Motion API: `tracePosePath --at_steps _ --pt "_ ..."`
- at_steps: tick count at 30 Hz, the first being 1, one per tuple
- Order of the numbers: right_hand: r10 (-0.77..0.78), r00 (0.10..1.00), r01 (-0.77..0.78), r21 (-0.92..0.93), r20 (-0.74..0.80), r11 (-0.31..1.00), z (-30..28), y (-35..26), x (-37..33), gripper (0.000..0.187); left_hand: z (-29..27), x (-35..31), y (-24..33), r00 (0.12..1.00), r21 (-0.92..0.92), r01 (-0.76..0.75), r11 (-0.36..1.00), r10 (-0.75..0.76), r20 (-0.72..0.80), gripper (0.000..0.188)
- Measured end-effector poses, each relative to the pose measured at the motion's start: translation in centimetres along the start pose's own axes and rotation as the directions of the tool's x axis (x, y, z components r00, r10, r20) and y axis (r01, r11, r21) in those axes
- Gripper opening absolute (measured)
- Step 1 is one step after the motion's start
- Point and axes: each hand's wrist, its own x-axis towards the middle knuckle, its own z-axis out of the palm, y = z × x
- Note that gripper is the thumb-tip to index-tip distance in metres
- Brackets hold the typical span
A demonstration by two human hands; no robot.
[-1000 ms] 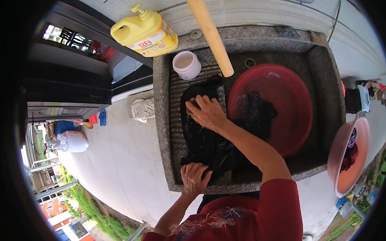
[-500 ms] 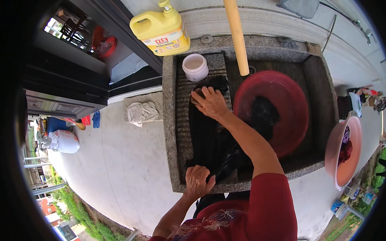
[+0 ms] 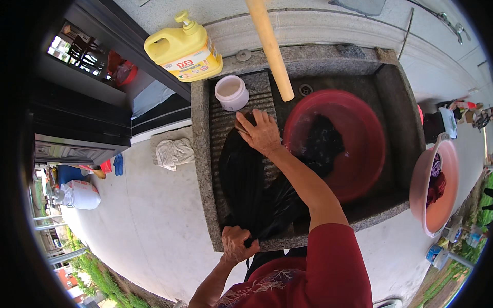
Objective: The person hand-washes clothes at an outdoor stone washbasin. They scrub a patterned cloth on the washboard, rinse it in a red basin, then scrub and rinse a black garment, wringing each item before placing it in a pink basin.
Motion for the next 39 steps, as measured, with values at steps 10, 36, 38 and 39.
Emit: tracePosePath --at_steps 10,36,38,39 --pt "0.607 0.620 -0.365 -0.502 0.497 0.784 -8.7 12.5 -19.6 0.057 -0.7 0.5 0.5 0.995 0.033 0.053 0.998 -0.050 -0.083 0.034" --pt "-0.322 0.881 0.143 0.455 0.347 0.879 -8.3 -6.2 -8.4 0.059 2.5 6.0 4.9 0.992 0.129 -0.087 0.988 0.074 0.097 0.017" --pt "-0.341 0.907 0.234 0.376 0.247 0.896 -4.4 -3.9 -4.9 0.055 2.1 4.9 5.3 0.983 0.163 -0.006 0.987 -0.024 0.182 0.015" --pt "-0.231 0.946 0.176 0.239 0.225 0.955 -2.4 -1.9 -2.7 0.055 2.3 4.8 5.4 0.993 0.142 -0.043 0.989 0.027 0.115 0.019"
